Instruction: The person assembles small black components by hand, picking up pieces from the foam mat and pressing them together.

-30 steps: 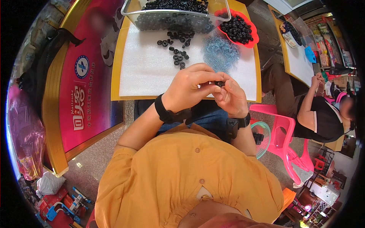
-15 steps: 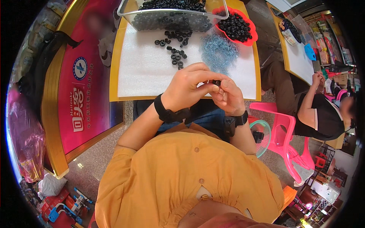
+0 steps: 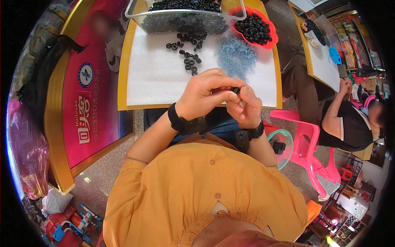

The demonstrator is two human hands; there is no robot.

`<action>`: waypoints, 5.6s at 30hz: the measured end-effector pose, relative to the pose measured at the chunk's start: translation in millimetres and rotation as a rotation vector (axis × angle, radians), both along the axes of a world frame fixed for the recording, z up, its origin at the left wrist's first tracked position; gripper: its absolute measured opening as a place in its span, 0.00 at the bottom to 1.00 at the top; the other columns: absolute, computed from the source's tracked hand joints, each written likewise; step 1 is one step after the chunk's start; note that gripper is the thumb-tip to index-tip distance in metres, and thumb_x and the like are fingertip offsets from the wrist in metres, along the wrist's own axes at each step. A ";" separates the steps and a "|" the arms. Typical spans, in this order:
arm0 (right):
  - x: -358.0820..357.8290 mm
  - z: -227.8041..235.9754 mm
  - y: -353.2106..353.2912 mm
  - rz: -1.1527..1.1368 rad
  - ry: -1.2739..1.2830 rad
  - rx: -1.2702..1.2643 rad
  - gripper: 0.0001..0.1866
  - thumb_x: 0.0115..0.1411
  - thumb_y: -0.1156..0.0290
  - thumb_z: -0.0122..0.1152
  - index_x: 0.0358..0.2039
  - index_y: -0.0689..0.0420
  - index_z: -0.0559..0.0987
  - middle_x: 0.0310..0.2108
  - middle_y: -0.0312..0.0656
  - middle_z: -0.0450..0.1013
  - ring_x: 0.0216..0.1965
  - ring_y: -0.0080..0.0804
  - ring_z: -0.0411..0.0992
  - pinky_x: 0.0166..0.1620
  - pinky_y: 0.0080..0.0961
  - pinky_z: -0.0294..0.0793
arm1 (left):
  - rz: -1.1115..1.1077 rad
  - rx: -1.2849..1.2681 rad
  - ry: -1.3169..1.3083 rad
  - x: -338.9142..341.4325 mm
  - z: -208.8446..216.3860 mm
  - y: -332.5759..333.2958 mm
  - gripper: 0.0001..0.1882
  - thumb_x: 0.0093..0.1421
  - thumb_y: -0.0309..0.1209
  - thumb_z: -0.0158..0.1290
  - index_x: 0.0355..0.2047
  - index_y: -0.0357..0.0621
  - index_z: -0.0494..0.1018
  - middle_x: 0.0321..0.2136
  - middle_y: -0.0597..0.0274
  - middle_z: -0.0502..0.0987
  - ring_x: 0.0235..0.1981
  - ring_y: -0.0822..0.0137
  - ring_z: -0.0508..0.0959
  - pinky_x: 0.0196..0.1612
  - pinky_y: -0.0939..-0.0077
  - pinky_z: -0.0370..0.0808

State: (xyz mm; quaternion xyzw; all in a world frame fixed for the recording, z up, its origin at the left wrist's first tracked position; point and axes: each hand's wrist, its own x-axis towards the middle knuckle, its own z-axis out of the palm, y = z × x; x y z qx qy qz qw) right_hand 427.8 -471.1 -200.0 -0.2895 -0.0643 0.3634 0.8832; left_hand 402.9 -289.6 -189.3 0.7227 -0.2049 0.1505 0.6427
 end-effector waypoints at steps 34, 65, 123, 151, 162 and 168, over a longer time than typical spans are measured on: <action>-6.7 -1.5 -0.1 0.055 -0.142 -0.031 0.21 0.59 0.59 0.69 0.39 0.62 0.72 0.23 0.36 0.70 0.14 0.14 0.62 0.17 0.10 0.58 | -0.180 0.002 -0.129 0.9 -3.6 5.6 0.16 0.56 0.28 0.62 0.46 0.41 0.80 0.27 0.63 0.72 0.29 0.67 0.72 0.33 0.76 0.69; -12.8 -17.0 9.9 -0.060 -0.141 0.118 0.17 0.61 0.60 0.58 0.34 0.64 0.72 0.19 0.38 0.67 0.09 0.19 0.60 0.11 0.16 0.56 | -0.099 0.100 -0.164 -4.2 8.2 -2.4 0.14 0.54 0.27 0.64 0.42 0.41 0.79 0.25 0.62 0.70 0.26 0.67 0.71 0.30 0.76 0.68; 43.3 20.3 39.1 -0.007 -0.259 -0.611 0.10 0.66 0.63 0.61 0.36 0.57 0.75 0.22 0.28 0.67 0.17 0.10 0.58 0.18 0.11 0.50 | 0.273 0.142 0.024 21.0 -14.8 31.7 0.19 0.50 0.21 0.66 0.44 0.44 0.80 0.35 0.65 0.76 0.24 0.78 0.70 0.28 0.84 0.70; 88.2 -34.6 -65.6 -0.312 -1.326 -1.686 0.07 0.60 0.70 0.58 0.37 0.58 0.80 0.34 0.49 0.75 0.38 0.49 0.74 0.42 0.41 0.74 | -0.076 -0.221 0.343 10.5 -26.3 2.6 0.14 0.59 0.25 0.61 0.47 0.39 0.79 0.33 0.67 0.75 0.23 0.81 0.70 0.23 0.87 0.68; 34.5 8.1 -35.2 -0.329 -0.699 -1.027 0.09 0.67 0.71 0.56 0.43 0.62 0.78 0.27 0.35 0.71 0.23 0.20 0.69 0.28 0.18 0.69 | -0.171 -0.439 0.501 9.4 -23.2 9.9 0.15 0.60 0.26 0.60 0.48 0.37 0.77 0.34 0.65 0.80 0.23 0.80 0.71 0.25 0.85 0.68; 4.9 30.2 -1.0 -0.411 -0.786 -0.616 0.07 0.63 0.78 0.60 0.43 0.61 0.79 0.37 0.37 0.71 0.24 0.16 0.68 0.26 0.12 0.66 | -0.217 -0.497 0.550 6.2 -19.8 4.4 0.14 0.61 0.26 0.60 0.46 0.36 0.78 0.34 0.64 0.80 0.23 0.79 0.72 0.25 0.83 0.69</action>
